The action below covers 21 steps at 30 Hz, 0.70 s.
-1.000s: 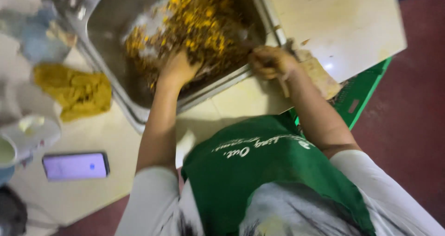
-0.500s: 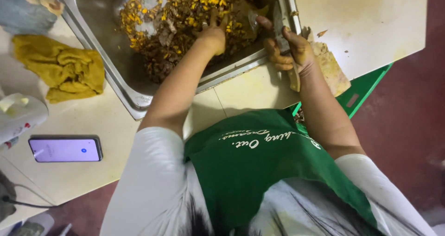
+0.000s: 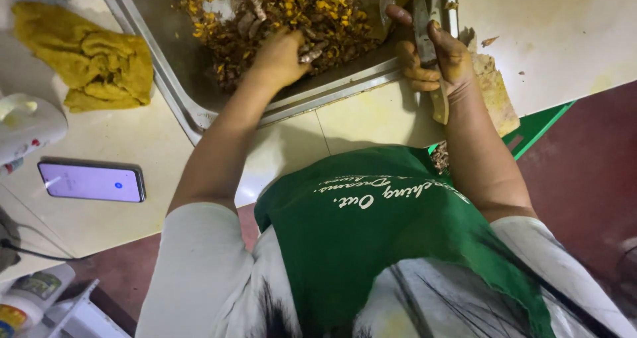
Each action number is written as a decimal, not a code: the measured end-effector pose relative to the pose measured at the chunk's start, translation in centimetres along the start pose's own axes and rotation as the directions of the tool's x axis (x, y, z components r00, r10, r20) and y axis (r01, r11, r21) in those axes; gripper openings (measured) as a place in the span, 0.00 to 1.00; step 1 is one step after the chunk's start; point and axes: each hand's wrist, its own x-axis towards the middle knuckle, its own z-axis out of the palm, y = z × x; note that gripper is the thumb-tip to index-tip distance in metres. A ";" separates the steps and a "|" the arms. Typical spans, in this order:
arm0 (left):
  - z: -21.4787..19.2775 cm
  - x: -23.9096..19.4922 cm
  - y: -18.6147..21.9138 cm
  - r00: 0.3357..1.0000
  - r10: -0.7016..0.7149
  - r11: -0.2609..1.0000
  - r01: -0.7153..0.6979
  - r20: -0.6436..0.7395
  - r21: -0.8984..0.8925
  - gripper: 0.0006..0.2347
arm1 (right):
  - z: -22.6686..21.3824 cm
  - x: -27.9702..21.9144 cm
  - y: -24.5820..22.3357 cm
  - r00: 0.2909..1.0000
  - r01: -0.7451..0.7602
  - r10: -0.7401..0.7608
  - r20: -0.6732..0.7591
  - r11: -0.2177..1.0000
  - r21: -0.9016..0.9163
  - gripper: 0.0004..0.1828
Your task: Peeling and scraping turmeric roots in a sink using a small knife
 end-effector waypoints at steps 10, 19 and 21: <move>-1.5 2.9 -3.2 0.994 0.055 0.986 -0.070 -0.099 -0.151 0.04 | -0.5 0.3 -0.5 0.999 -0.024 0.024 0.048 1.000 0.012 0.38; 0.9 2.3 0.5 0.998 0.047 0.994 -0.044 -0.031 0.103 0.18 | -0.4 0.4 -0.4 0.999 -0.011 0.011 0.048 1.000 -0.006 0.38; -1.4 1.5 0.3 0.997 -0.072 0.978 0.078 0.037 -0.193 0.15 | -0.2 0.3 -0.4 0.997 -0.035 0.034 0.070 0.999 0.011 0.36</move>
